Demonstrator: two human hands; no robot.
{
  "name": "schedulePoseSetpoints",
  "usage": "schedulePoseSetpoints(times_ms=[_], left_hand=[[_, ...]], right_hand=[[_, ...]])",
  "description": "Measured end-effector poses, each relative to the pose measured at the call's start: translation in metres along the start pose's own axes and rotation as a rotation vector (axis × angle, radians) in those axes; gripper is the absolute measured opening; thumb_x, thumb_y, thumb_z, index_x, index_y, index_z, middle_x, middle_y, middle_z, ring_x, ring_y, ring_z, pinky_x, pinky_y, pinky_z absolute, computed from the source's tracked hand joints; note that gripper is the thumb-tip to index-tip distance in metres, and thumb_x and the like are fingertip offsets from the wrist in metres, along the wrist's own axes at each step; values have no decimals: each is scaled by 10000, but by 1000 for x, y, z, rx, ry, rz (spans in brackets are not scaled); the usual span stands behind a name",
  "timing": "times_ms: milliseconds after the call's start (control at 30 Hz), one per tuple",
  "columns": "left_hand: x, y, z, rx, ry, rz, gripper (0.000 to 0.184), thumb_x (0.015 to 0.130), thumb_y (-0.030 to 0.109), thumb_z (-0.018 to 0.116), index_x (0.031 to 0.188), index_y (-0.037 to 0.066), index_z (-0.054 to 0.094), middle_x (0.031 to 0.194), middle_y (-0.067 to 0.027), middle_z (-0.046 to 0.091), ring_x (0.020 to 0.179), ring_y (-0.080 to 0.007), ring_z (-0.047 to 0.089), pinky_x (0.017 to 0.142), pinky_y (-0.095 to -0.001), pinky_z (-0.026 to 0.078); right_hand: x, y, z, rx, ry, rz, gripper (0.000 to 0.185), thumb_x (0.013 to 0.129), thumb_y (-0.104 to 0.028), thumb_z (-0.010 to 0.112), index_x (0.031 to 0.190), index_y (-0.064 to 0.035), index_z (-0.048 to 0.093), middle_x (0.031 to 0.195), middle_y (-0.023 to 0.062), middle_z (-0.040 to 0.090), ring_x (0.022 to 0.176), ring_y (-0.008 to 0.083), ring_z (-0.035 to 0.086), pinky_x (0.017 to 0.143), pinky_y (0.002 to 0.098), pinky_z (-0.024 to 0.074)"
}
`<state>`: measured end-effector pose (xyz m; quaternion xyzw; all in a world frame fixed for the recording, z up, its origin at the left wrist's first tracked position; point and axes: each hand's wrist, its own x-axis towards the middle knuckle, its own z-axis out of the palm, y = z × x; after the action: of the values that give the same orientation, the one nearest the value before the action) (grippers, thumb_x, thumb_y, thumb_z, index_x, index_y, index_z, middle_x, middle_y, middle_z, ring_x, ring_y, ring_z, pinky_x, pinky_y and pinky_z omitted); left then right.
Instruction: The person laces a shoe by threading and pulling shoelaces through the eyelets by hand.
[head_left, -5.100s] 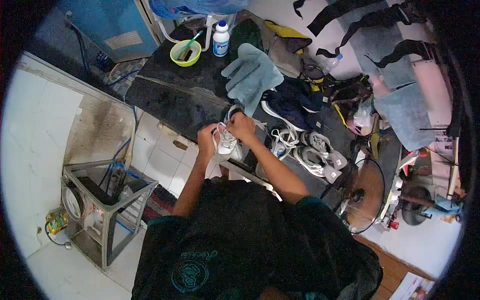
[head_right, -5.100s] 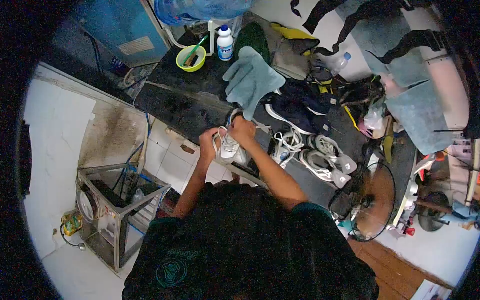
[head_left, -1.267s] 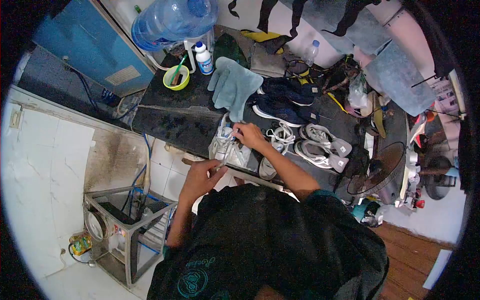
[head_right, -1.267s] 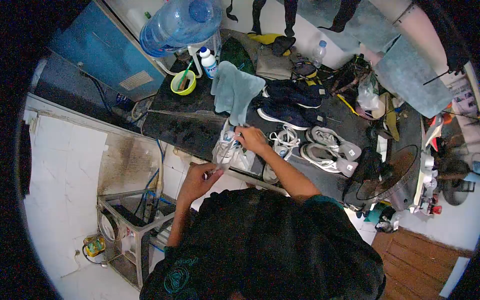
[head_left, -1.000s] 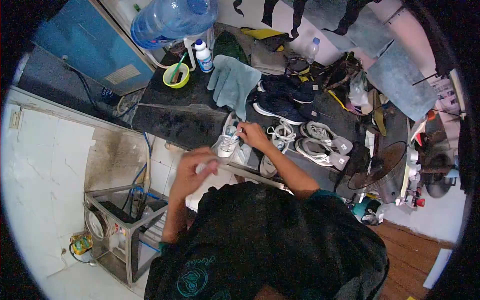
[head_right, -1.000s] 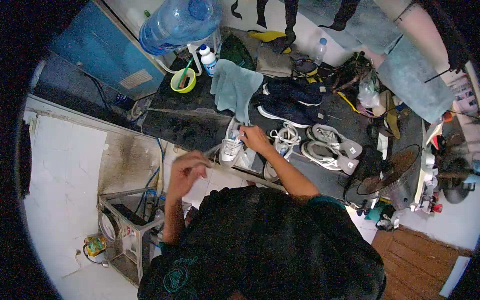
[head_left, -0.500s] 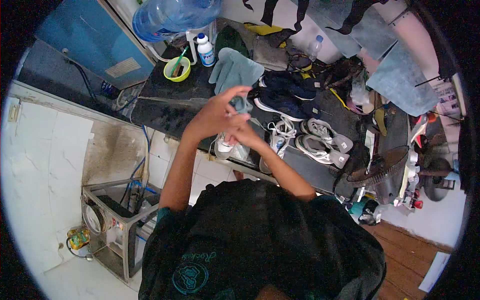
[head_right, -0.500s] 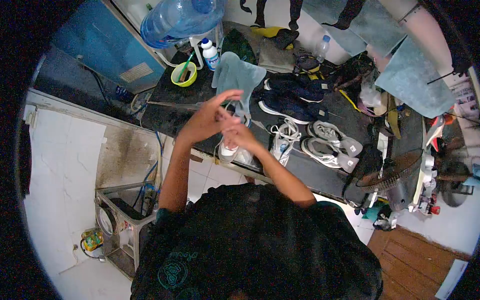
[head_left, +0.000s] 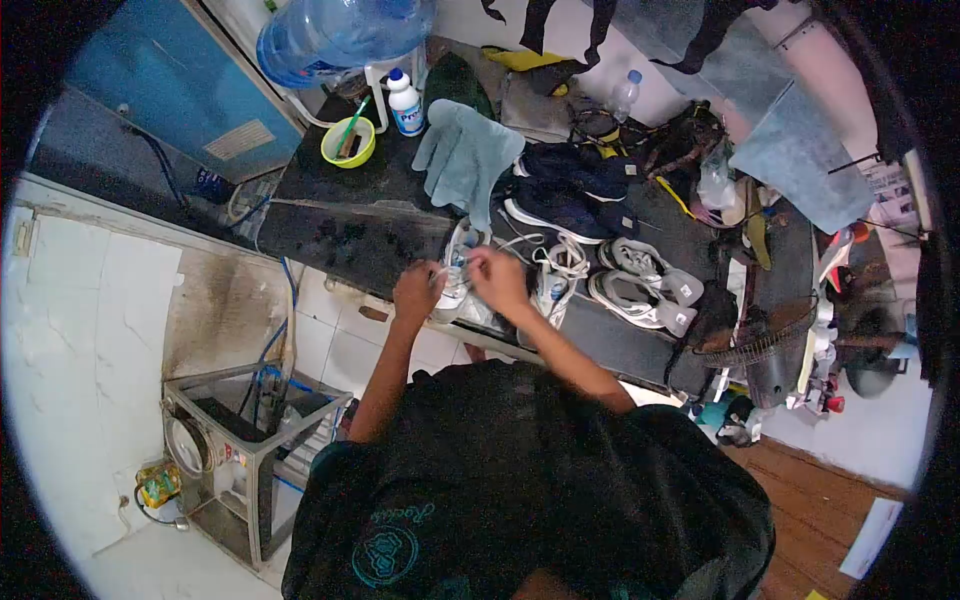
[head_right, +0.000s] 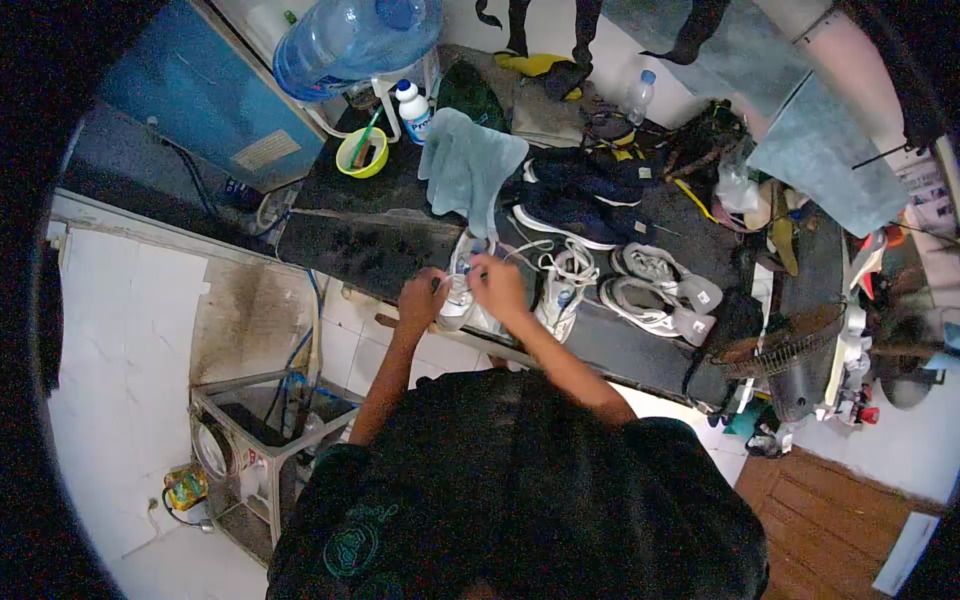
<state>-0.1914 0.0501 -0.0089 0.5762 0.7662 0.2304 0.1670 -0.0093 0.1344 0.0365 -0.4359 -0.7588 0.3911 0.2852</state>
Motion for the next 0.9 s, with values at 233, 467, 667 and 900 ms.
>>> schedulePoseSetpoints(times_ms=[233,467,667,900], left_hand=[[-14,49,-50,-210,-518,133,306,893,313,639,861,17,708,826,-211,690,760,-397,684,721,-484,545],[14,12,4,-227,98,-140,317,822,369,745,824,53,765,814,-165,726,763,-326,717,711,-418,563],[19,2,12,-228,-4,-303,327,748,384,810,889,90,798,824,-142,745,774,-298,741,727,-376,580],[23,-11,9,-216,-47,-197,337,756,408,759,893,102,794,817,-151,738,773,-300,741,717,-384,576]], right_hand=[[15,-13,7,-264,-294,38,255,828,-206,710,1056,-93,688,829,200,708,838,395,701,762,497,547],[21,1,18,-439,-362,32,265,814,-238,724,1041,-103,704,848,196,713,854,397,702,768,503,549],[21,17,24,-298,-329,80,186,807,-223,708,920,-78,730,836,189,720,826,390,707,771,472,559],[22,24,29,-288,-275,49,166,796,-218,707,881,-79,738,835,200,718,836,399,702,787,473,559]])
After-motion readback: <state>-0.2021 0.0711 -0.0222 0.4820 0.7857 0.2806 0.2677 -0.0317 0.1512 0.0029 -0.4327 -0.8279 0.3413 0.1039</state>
